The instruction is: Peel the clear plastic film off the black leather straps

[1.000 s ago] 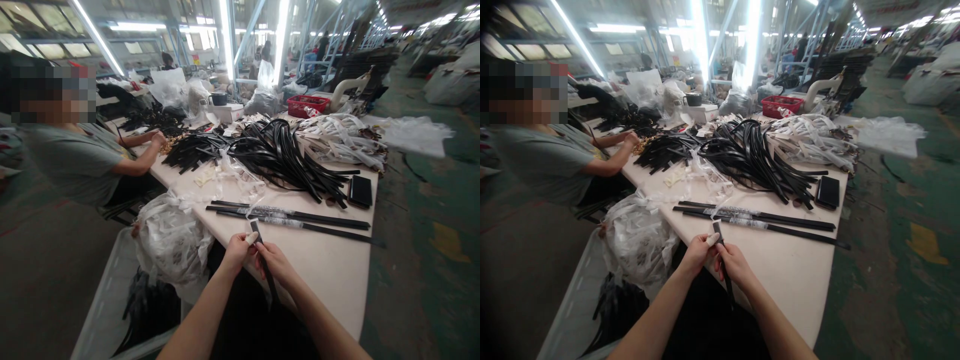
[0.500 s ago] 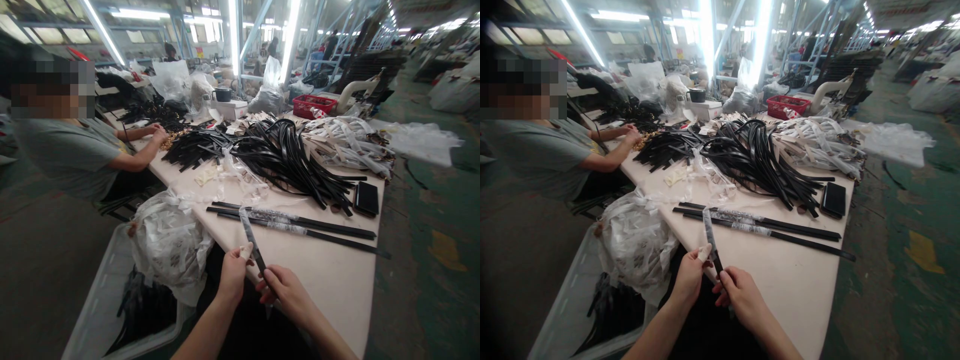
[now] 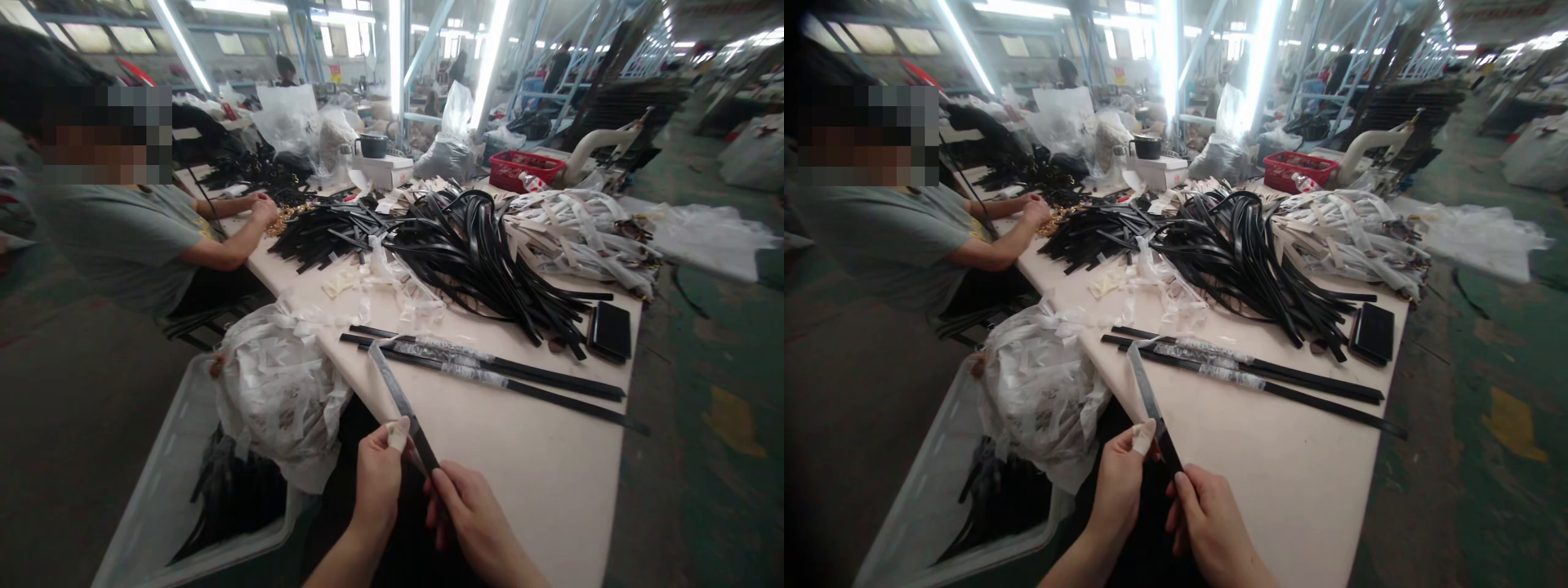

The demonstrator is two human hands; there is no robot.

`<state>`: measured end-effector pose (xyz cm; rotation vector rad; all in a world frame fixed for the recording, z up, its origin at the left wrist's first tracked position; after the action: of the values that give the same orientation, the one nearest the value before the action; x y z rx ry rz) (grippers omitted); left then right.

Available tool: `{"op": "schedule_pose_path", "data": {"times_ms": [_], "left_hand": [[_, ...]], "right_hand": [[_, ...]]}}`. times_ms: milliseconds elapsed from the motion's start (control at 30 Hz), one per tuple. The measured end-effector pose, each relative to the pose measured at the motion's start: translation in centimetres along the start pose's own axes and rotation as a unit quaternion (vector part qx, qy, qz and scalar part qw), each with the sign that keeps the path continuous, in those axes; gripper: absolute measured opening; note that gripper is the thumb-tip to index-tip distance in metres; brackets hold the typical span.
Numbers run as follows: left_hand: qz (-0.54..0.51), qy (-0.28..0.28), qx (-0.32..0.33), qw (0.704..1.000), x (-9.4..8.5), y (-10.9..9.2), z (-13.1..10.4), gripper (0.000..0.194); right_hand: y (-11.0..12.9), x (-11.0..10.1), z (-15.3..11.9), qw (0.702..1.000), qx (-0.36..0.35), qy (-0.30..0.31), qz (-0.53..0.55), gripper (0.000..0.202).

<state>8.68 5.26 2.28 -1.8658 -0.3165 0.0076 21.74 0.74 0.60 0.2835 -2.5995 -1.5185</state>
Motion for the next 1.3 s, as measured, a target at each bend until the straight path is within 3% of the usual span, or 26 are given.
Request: {"op": "schedule_pose_path", "data": {"times_ms": [133,200,300,433,600,733,833,967,1133,1233,1300], "left_hand": [[0.047,0.042,0.024,0.998,0.5,0.2,-1.4,0.042],[0.029,0.028,0.021,0.999,0.1,0.1,-1.2,0.039],[-0.076,0.017,-0.057,0.995,0.0,0.2,0.3,0.036],[-0.136,0.057,-0.150,0.978,2.3,1.0,0.5,0.047],[-0.133,0.012,-0.171,0.976,4.4,4.4,-4.1,0.048],[-0.131,0.054,-0.203,0.969,4.9,5.7,-6.8,0.049],[-0.126,0.089,-0.220,0.963,4.6,4.3,-5.5,0.051],[-0.170,0.067,-0.133,0.974,4.4,1.4,-2.7,0.047],[-0.126,0.137,-0.211,0.959,6.1,3.9,-3.6,0.052],[-0.212,0.128,-0.197,0.949,6.5,3.1,-1.3,0.037],[-0.261,0.090,-0.169,0.946,6.6,1.9,1.2,0.034]], "right_hand": [[0.2,-1.1,-0.5,0.999,-0.002,-0.029,-0.042,0.053],[0.2,-1.3,-0.8,0.999,-0.005,-0.013,-0.044,0.052],[-0.2,-0.9,-1.3,0.999,-0.007,0.020,-0.037,0.051],[-1.5,0.1,-2.0,0.999,0.014,0.021,-0.036,0.055],[-1.0,-0.2,-2.9,0.996,-0.017,-0.030,-0.077,0.057],[-0.2,-1.1,-3.5,0.993,-0.046,-0.076,-0.075,0.056],[-1.3,-0.6,-3.5,0.998,-0.014,-0.040,-0.037,0.059],[-1.7,0.0,-3.2,1.000,0.013,0.015,0.000,0.058],[1.1,-1.8,-1.7,0.996,-0.063,-0.055,-0.043,0.047],[0.6,-1.7,-0.4,0.999,-0.030,-0.021,-0.005,0.048],[0.1,-1.5,0.7,1.000,-0.001,-0.006,0.011,0.049]]}}
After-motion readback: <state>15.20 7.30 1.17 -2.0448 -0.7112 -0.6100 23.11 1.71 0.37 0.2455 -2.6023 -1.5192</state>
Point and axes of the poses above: each hand's wrist, its own z-axis towards the middle knuckle, its own x-axis out of the palm, y = z × x, the point moved 7 cm from there along z, towards the middle knuckle, and after that the axes turned 3 degrees about x, right-handed, at the moved point
